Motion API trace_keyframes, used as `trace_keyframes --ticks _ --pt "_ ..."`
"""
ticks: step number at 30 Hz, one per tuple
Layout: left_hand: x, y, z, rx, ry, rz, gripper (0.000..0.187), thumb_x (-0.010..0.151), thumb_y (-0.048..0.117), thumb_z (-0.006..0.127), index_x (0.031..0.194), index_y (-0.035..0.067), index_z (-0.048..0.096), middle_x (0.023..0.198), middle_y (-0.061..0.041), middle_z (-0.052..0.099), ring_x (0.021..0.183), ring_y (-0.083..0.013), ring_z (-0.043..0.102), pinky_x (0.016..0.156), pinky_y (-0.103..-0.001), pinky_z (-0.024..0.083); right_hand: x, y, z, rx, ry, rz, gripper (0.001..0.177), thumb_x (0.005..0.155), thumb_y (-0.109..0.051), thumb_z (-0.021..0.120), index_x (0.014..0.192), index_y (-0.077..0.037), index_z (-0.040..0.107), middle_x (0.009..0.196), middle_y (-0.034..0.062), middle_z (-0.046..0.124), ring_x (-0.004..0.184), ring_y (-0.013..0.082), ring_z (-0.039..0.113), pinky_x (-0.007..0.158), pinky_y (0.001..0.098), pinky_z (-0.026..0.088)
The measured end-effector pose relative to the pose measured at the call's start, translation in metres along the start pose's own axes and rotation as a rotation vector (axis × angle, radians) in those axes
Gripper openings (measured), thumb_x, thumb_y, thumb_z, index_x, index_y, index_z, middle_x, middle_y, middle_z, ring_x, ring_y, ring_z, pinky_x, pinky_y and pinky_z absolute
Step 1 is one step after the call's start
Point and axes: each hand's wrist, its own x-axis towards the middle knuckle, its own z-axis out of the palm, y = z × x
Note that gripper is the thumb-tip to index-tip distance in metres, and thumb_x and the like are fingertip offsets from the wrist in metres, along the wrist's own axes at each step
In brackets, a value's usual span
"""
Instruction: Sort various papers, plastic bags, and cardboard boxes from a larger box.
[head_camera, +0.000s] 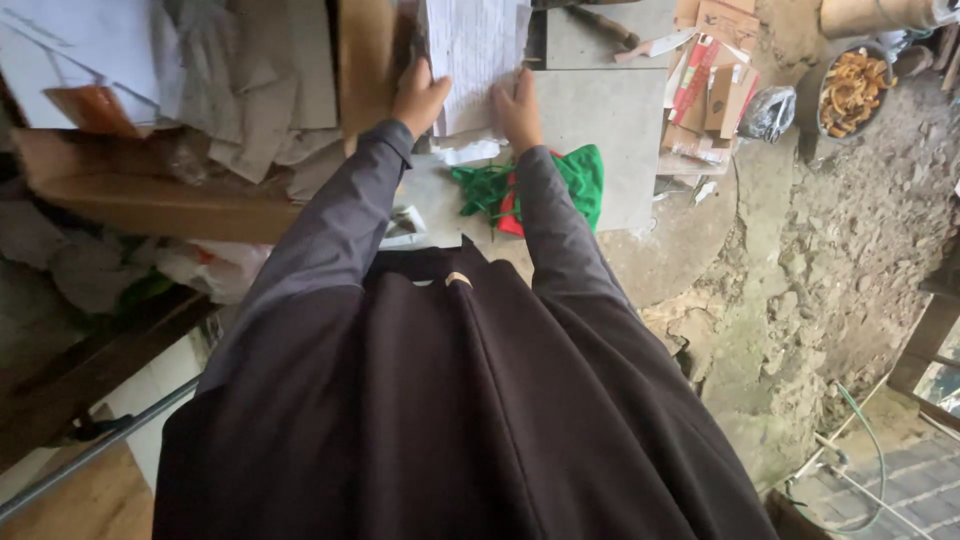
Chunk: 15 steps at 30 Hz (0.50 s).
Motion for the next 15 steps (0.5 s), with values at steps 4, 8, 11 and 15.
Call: trace_keyframes --ticks 4,8,11,15 --pt "0.003 -0.023 0.025 -0.072 -0.095 -0.098 0.035 0.097 0.025 0.061 0.124 0.003 0.058 0.113 -0.022 0.073 0.107 -0.0365 0.069 0.092 -0.043 0.053 -0.005 0.013 -0.008 -0.019 -0.031 0.123 0.069 0.09 -0.024 0.071 0.145 0.005 0.041 0.134 0.026 0.062 0.127 0.034 0.062 0.106 0.0384 0.049" --pt "0.002 -0.051 0.036 0.046 -0.022 -0.139 0.036 0.097 0.026 0.06 0.125 0.003 0.055 0.117 -0.026 0.07 0.112 -0.0416 0.065 0.094 -0.047 0.051 -0.01 0.018 0.0 -0.043 -0.063 0.196 0.068 0.09 -0.026 0.068 0.144 0.006 0.041 0.127 0.0275 0.063 0.117 0.0366 0.064 0.1 0.0414 0.05" --pt "-0.001 -0.05 0.038 0.23 0.051 -0.204 0.037 0.097 0.026 0.063 0.126 0.004 0.054 0.119 -0.027 0.069 0.115 -0.0432 0.063 0.095 -0.05 0.05 -0.008 0.05 0.018 -0.079 -0.068 0.176 0.062 0.09 -0.025 0.067 0.141 0.003 0.047 0.123 0.027 0.066 0.114 0.0381 0.065 0.1 0.0435 0.052" --pt "-0.005 -0.073 0.044 0.428 0.218 -0.182 0.05 0.093 0.02 0.069 0.136 0.005 0.049 0.129 -0.025 0.065 0.124 -0.0427 0.06 0.104 -0.05 0.048 -0.012 0.037 0.022 -0.3 0.1 0.045 0.054 0.086 -0.022 0.078 0.13 -0.002 0.053 0.133 0.0253 0.057 0.123 0.0394 0.057 0.108 0.0429 0.047"
